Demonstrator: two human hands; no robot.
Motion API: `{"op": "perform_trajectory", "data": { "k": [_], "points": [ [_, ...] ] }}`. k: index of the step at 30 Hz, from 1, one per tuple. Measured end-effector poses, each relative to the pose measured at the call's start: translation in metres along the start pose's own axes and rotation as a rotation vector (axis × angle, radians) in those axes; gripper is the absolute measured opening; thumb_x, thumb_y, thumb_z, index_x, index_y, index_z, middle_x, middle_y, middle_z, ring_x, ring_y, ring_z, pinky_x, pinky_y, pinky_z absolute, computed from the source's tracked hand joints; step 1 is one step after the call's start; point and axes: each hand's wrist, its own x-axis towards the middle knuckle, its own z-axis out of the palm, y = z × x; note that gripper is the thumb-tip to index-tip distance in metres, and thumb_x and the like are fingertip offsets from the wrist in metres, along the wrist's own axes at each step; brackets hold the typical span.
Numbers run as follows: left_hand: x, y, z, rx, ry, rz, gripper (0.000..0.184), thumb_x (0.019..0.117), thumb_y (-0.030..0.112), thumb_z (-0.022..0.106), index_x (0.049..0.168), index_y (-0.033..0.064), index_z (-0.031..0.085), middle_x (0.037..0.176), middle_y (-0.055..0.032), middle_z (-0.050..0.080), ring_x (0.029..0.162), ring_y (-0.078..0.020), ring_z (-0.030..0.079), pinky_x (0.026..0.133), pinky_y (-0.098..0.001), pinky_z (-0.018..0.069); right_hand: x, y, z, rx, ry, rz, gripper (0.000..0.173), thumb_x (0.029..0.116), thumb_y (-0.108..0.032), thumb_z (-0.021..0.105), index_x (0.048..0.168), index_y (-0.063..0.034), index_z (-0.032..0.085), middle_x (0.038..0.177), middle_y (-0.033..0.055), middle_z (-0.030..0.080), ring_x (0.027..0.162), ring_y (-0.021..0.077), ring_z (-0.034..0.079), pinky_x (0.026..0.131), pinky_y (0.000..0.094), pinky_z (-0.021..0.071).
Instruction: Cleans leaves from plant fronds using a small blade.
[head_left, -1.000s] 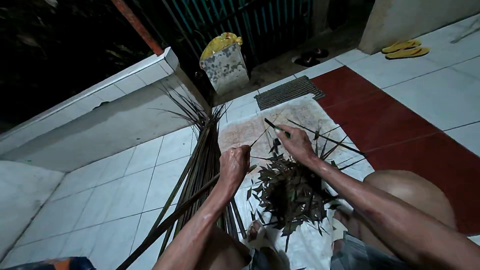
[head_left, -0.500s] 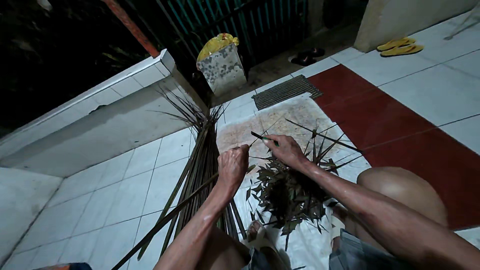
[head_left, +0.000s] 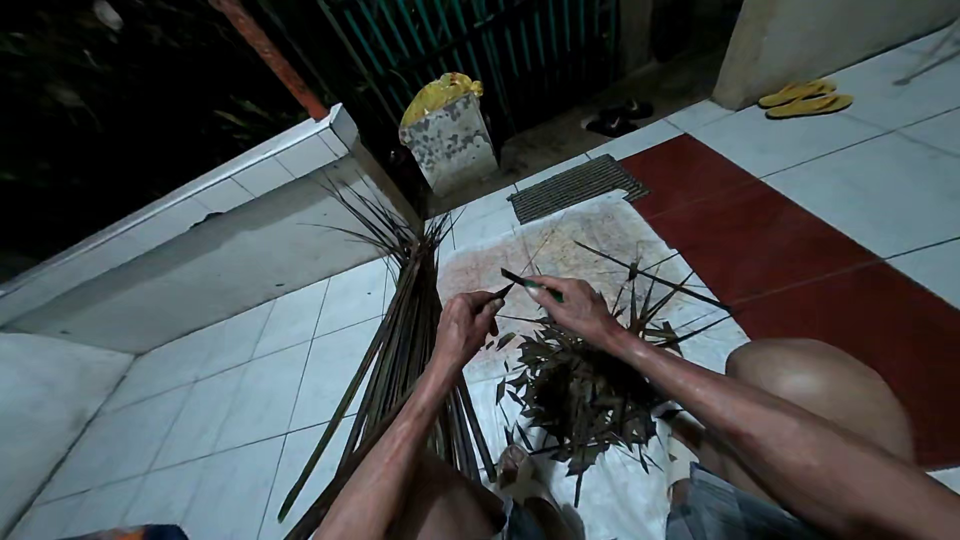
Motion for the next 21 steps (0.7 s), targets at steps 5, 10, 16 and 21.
{"op": "perform_trajectory", "data": {
  "k": [5,10,16,21],
  "points": [
    [-0.002,0.002,-0.001,-0.195,-0.043,-0.04,0.028,0.1071,0.03,0.058,0.108,0.0091,0.076,0.07,-0.0032,0.072,0.045,-0.0089,0.055,0.043,-0.024,0.0442,0.003,-0.001,0.004,-0.041,-0.018,0.006,0.034,0.1056,-0.045,0.054,0.132,-0.0294,0.07,0.093,0.0061,0.072,0.081,0.0231,0.067,0.076,0.0509,0.0541],
    [-0.001,0.003,-0.001,-0.252,-0.054,-0.047,0.027,0.1067,0.028,0.059,0.111,0.0068,0.076,0.072,-0.0051,0.072,0.044,-0.0099,0.055,0.042,-0.0241,0.045,0.006,0.004,0.003,-0.066,0.053,0.006,0.035,0.1056,-0.047,0.052,0.131,-0.0314,0.07,0.09,0.0039,0.072,0.077,0.0216,0.067,0.072,0.051,0.0547],
    [-0.002,0.003,-0.002,-0.289,-0.089,-0.055,0.026,0.1061,0.026,0.06,0.113,0.0064,0.076,0.073,-0.0059,0.073,0.043,-0.009,0.053,0.041,-0.0229,0.0417,0.021,0.012,-0.01,-0.037,0.13,0.116,0.035,0.1074,-0.041,0.051,0.133,-0.025,0.07,0.094,0.0113,0.072,0.081,0.0298,0.067,0.074,0.0569,0.054],
    [-0.005,0.001,-0.004,-0.277,-0.079,-0.073,0.027,0.1069,0.027,0.058,0.113,0.0064,0.075,0.074,-0.0058,0.073,0.045,-0.0099,0.055,0.042,-0.0233,0.0435,0.022,0.01,-0.03,0.059,0.241,0.095,0.035,0.1082,-0.037,0.051,0.132,-0.0182,0.069,0.087,0.0125,0.067,0.07,0.0285,0.062,0.065,0.0532,0.0505]
  ]
}}
